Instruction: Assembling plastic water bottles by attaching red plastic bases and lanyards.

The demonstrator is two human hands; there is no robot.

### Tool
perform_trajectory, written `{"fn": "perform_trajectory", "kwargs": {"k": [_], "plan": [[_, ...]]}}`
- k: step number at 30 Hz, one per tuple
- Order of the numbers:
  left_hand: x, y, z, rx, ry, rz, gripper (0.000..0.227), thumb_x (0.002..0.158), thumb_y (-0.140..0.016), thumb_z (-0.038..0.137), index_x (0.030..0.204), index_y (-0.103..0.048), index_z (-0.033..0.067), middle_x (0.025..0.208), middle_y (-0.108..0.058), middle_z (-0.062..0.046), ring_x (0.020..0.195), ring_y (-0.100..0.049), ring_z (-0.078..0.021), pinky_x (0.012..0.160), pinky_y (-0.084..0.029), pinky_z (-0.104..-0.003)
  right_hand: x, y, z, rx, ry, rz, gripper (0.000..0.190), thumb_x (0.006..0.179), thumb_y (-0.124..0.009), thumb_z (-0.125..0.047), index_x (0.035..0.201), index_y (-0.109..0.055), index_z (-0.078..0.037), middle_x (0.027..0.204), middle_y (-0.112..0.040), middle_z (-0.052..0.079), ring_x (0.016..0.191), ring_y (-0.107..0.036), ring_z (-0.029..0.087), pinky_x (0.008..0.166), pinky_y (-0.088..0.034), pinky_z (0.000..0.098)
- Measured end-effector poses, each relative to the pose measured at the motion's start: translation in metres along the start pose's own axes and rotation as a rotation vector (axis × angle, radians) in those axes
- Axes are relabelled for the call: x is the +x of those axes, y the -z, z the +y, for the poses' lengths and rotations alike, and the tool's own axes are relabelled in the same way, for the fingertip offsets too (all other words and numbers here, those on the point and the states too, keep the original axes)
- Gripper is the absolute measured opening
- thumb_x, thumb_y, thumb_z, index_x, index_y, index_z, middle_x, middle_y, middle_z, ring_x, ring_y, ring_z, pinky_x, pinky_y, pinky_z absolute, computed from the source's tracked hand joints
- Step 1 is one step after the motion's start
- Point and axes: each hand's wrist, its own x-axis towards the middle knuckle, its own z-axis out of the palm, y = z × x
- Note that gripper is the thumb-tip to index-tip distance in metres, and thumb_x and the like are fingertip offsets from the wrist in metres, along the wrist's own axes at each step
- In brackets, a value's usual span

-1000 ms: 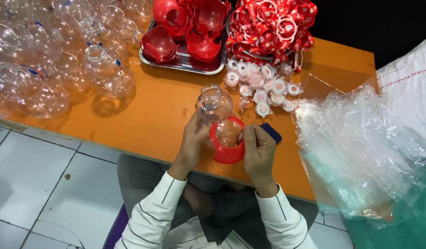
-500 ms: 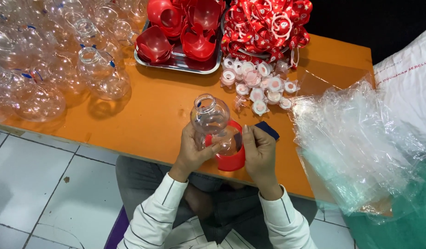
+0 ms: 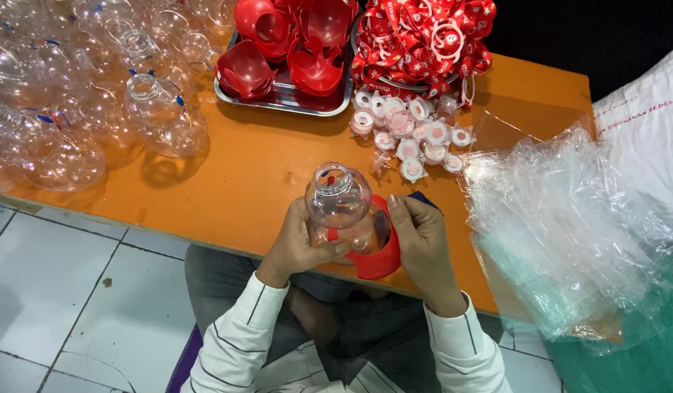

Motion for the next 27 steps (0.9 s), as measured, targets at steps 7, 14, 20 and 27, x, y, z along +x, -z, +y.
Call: {"fn": "perform_trajectory", "kwargs": {"k": [7, 14, 20, 27], "plan": [[-0.004, 0.002, -0.004, 0.012, -0.014, -0.016, 0.036, 0.07, -0.084, 0.009, 0.102, -0.072, -0.0023, 0.088, -0.075, -0.014, 0.084, -0.067, -0.0175, 0.073, -0.059, -0.034, 0.001, -0.006, -0.021, 0.032, -0.049, -0.026, 0.048, 0.109, -0.051, -0.021, 0.065, -0.066, -0.009, 0.044, -0.053, 0.004, 0.042, -0.051, 0.007, 0.042, -0.049, 0.0182], [-0.003, -0.009, 0.001, 0.085, -0.067, -0.043, 0.045, 0.078, -0.083, 0.022, 0.116, -0.07, 0.0019, 0.105, -0.072, -0.015, 0.102, -0.066, -0.0228, 0.089, -0.057, -0.042, 0.008, 0.01, 0.009, -0.042, -0.088, -0.047, 0.046, 0.109, -0.049, -0.017, 0.068, -0.068, -0.005, 0.046, -0.057, 0.007, 0.042, -0.051, 0.01, 0.046, -0.051, 0.0217], [-0.002, -0.031, -0.009, 0.299, -0.114, 0.173, 0.065, 0.083, -0.079, 0.034, 0.133, -0.06, -0.0031, 0.117, -0.066, -0.023, 0.11, -0.064, -0.0295, 0.096, -0.054, -0.047, 0.006, -0.012, -0.004, -0.02, 0.121, 0.163, 0.029, 0.112, -0.041, -0.028, 0.109, -0.055, -0.003, 0.104, -0.056, 0.011, 0.103, -0.049, 0.018, 0.1, -0.041, 0.0359], [0.004, -0.03, 0.025, 0.377, 0.238, 0.17, 0.079, 0.105, -0.044, 0.036, 0.16, -0.009, -0.0068, 0.163, 0.005, -0.042, 0.146, 0.006, -0.0629, 0.118, -0.005, -0.072, 0.001, -0.03, -0.019, -0.072, 0.27, -0.078, 0.111, 0.077, -0.09, -0.02, 0.161, -0.019, -0.005, 0.157, -0.029, 0.018, 0.15, -0.025, 0.029, 0.126, -0.017, 0.0499]]}}
